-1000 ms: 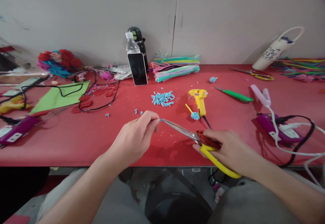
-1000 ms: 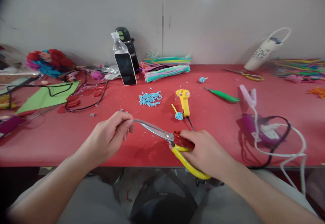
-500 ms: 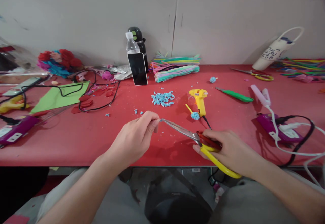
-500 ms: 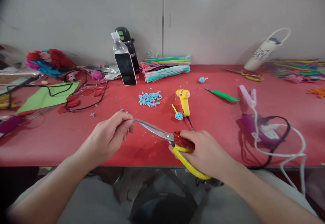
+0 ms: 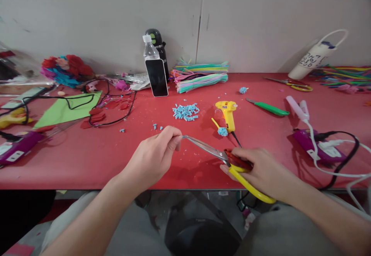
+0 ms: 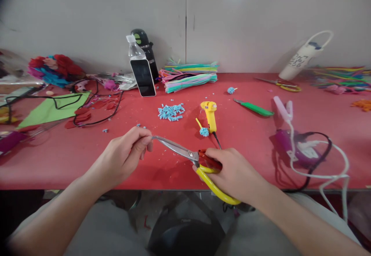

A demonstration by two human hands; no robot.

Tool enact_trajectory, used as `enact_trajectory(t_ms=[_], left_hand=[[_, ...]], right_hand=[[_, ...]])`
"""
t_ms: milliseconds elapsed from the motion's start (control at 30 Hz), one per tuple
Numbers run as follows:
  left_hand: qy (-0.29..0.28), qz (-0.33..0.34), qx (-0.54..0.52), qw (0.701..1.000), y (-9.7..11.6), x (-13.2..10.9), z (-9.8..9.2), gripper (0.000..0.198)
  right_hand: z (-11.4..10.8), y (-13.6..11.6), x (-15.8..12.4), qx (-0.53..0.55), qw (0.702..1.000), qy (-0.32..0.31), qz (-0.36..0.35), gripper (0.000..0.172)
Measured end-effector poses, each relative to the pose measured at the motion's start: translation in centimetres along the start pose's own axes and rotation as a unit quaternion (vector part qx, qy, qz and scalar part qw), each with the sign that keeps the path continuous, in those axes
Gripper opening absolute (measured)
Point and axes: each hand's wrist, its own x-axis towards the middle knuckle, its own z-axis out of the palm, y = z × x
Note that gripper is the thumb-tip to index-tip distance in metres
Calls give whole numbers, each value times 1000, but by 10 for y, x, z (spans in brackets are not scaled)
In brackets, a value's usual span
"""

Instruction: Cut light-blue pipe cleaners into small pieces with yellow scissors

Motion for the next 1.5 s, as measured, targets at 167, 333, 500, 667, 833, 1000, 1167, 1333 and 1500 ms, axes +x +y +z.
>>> enact_trajectory(t_ms=[167,333,500,667,833,1000,1167,1333,1500], left_hand=[[-3,-1,-1,1000,-1,0,0,18],[-4,-5,-9,1000,-2,-1,0,17],[-11,-16,-15,1000,0,0,0,19],[-29,-32,-28,999,2,-1,-2,27],[-42,-40,-21,998,4,0,-3,29],[-28,-47,-33,998,6,1,-2,32],[-22,-51,-49,997,5,0,1,33],[-22,-54,-51,997,5,0,1,34],[-31,-56,-47,997,6,1,-1,34]], right_hand=[[3,3,1,-8,1000,5,8,44],[1,-1,1,4,1000,7,18,45],[-5,-9,0,32,999,2,22,40],[-6,-7,1,29,999,-5,33,40],[-5,-5,0,20,1000,-11,21,41],[-3,-2,0,-5,1000,-4,1,46],[-1,-1,1,-6,1000,-2,-1,46],[0,0,0,-9,1000,0,-16,42],[0,2,0,-15,1000,1,-21,35]])
